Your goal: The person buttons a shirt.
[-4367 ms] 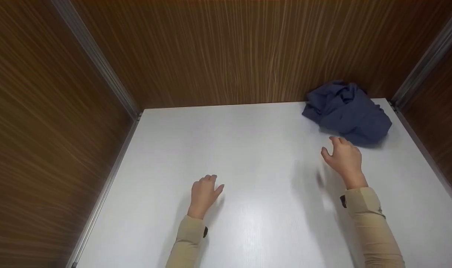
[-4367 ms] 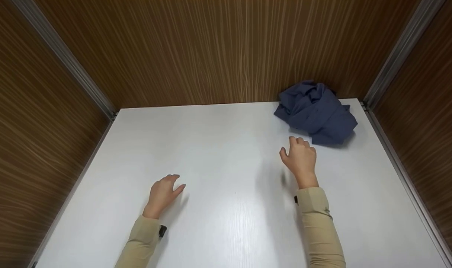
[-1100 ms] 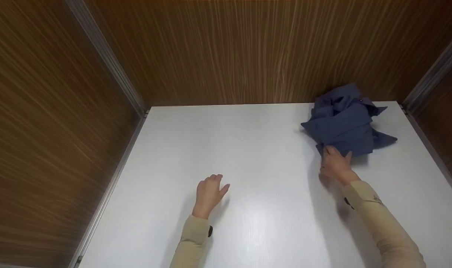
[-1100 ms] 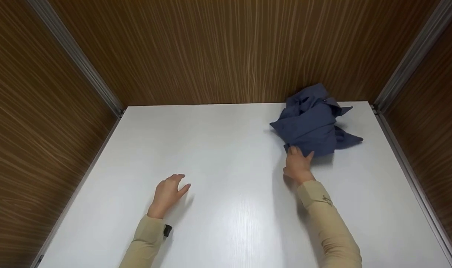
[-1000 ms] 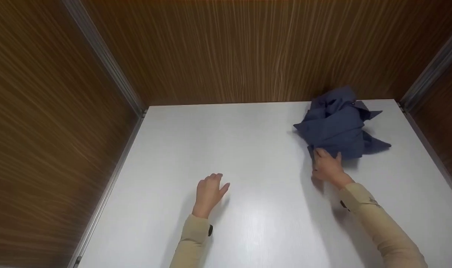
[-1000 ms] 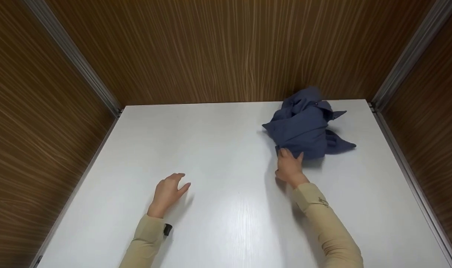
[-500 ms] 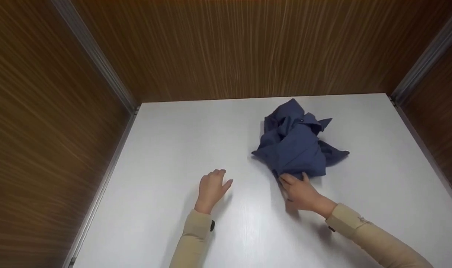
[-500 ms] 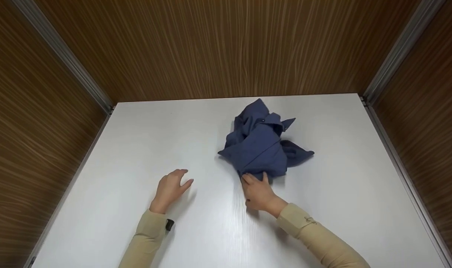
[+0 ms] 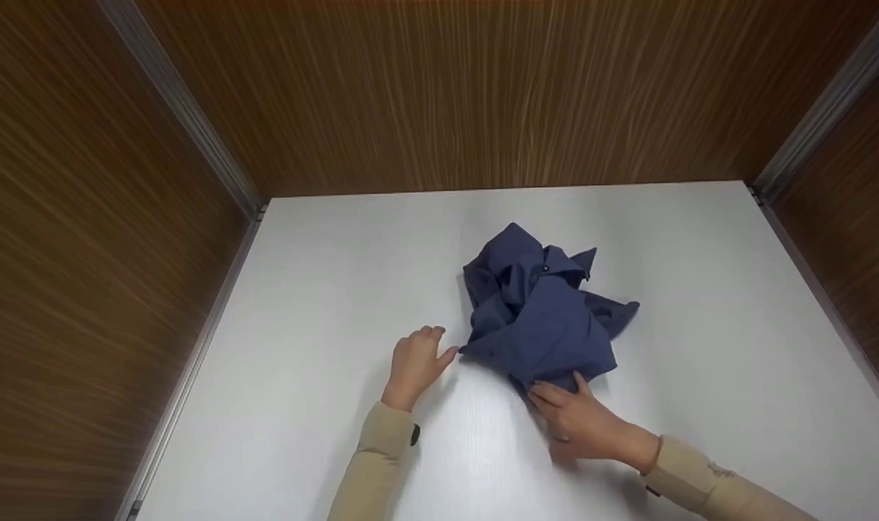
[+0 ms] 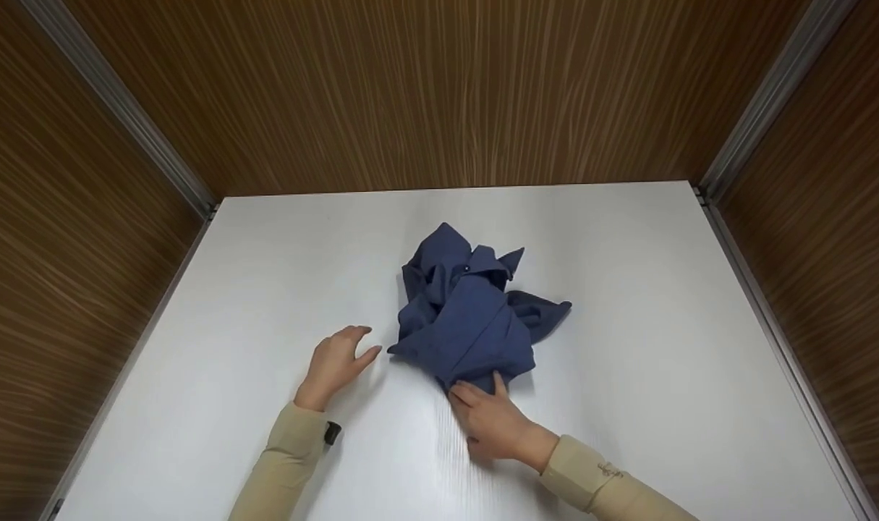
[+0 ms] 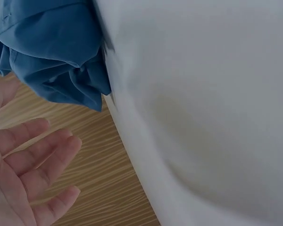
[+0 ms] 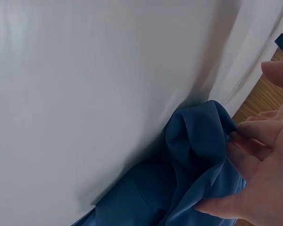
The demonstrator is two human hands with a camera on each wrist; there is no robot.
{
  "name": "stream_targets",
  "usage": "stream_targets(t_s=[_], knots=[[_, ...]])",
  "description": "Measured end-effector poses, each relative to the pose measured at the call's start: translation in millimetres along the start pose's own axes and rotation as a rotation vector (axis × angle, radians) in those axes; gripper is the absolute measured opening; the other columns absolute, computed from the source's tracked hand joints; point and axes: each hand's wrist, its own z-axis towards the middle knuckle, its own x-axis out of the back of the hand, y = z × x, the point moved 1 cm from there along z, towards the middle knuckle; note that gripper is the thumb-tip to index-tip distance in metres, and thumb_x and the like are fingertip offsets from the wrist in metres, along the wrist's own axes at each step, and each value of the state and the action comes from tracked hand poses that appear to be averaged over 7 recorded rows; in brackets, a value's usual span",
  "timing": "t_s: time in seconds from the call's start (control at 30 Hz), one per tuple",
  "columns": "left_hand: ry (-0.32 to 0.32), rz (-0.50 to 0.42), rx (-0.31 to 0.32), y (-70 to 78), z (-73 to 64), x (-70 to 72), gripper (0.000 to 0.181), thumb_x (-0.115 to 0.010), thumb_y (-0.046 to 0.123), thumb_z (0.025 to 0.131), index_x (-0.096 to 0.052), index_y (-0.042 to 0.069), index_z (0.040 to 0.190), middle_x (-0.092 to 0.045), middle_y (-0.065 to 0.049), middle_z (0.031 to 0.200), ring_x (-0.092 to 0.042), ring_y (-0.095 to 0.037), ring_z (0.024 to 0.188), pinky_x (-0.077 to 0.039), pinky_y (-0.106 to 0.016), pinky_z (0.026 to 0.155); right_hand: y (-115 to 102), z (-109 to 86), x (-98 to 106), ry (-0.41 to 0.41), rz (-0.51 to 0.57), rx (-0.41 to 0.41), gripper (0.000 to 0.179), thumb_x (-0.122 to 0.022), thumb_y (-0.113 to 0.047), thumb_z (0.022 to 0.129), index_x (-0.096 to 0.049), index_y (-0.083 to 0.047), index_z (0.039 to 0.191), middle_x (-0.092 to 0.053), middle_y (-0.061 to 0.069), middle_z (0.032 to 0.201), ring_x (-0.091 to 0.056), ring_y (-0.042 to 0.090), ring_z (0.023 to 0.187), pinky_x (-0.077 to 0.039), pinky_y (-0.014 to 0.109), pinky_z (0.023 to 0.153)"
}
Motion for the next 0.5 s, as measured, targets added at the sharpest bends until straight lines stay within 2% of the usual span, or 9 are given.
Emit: stream_targets(t_s=[0.1, 0.2, 0.27, 0.37, 0.43, 0.5], knots=[[-0.054, -0.172, 0.018, 3.5, 0.6, 1.1, 0.038, -0.06, 0.034, 0.083, -0.062, 0.003, 0.103, -0.063, -0.01, 0.09, -0.06, -0.023, 0.074, -0.047, -0.032, 0.06, -3, -4.0, 4, -0.008, 0.042, 0.005, 0.067, -0.073, -0.026, 0.068, -0.048, 0.004, 0.123, -0.042, 0.014, 0.127, -0.039, 0.03, 0.117, -0.024, 0.068, 0.08], [-0.122, -0.367, 0.043, 8.2, 3.5, 3.1, 0.039, -0.057, 0.034, 0.085, -0.06, 0.002, 0.107, -0.062, -0.011, 0.097, -0.06, -0.023, 0.084, -0.047, -0.033, 0.068, -1, -5.1, 11, 0.051, 0.107, -0.02, 0.058, -0.072, -0.022, 0.069, -0.053, 0.002, 0.118, -0.047, 0.012, 0.121, -0.044, 0.028, 0.111, -0.03, 0.062, 0.082], [-0.157, -0.454, 0.056, 11.0, 7.0, 4.4, 0.041, -0.055, 0.034, 0.086, -0.059, 0.001, 0.108, -0.061, -0.011, 0.1, -0.059, -0.023, 0.089, -0.046, -0.034, 0.071, 2, -4.6, 19, 0.149, 0.151, -0.055, 0.047, -0.071, -0.018, 0.071, -0.057, 0.0, 0.112, -0.051, 0.01, 0.114, -0.048, 0.025, 0.103, -0.037, 0.053, 0.081], [-0.185, -0.519, 0.071, 13.3, 13.3, 4.2, 0.041, -0.054, 0.035, 0.087, -0.058, 0.001, 0.11, -0.059, -0.01, 0.104, -0.057, -0.023, 0.093, -0.045, -0.034, 0.075, 11, -2.1, 30, 0.353, 0.199, -0.122, 0.033, -0.071, -0.014, 0.071, -0.06, -0.005, 0.102, -0.054, 0.006, 0.102, -0.053, 0.02, 0.091, -0.043, 0.039, 0.074], [-0.193, -0.563, 0.091, 13.7, 18.1, 2.4, 0.04, -0.054, 0.034, 0.088, -0.057, 0.001, 0.11, -0.058, -0.011, 0.107, -0.056, -0.023, 0.095, -0.045, -0.033, 0.078, 19, -0.4, 36, 0.482, 0.223, -0.178, 0.03, -0.07, -0.011, 0.071, -0.059, -0.005, 0.099, -0.054, 0.005, 0.097, -0.054, 0.018, 0.086, -0.045, 0.034, 0.069], [-0.193, -0.615, 0.117, 14.1, 23.5, 0.0, 0.039, -0.054, 0.032, 0.088, -0.056, 0.001, 0.111, -0.057, -0.012, 0.109, -0.055, -0.023, 0.097, -0.044, -0.033, 0.079, 30, 1.4, 41, 0.572, 0.282, -0.247, 0.032, -0.069, -0.007, 0.071, -0.056, -0.003, 0.1, -0.054, 0.007, 0.095, -0.054, 0.019, 0.083, -0.046, 0.033, 0.067]])
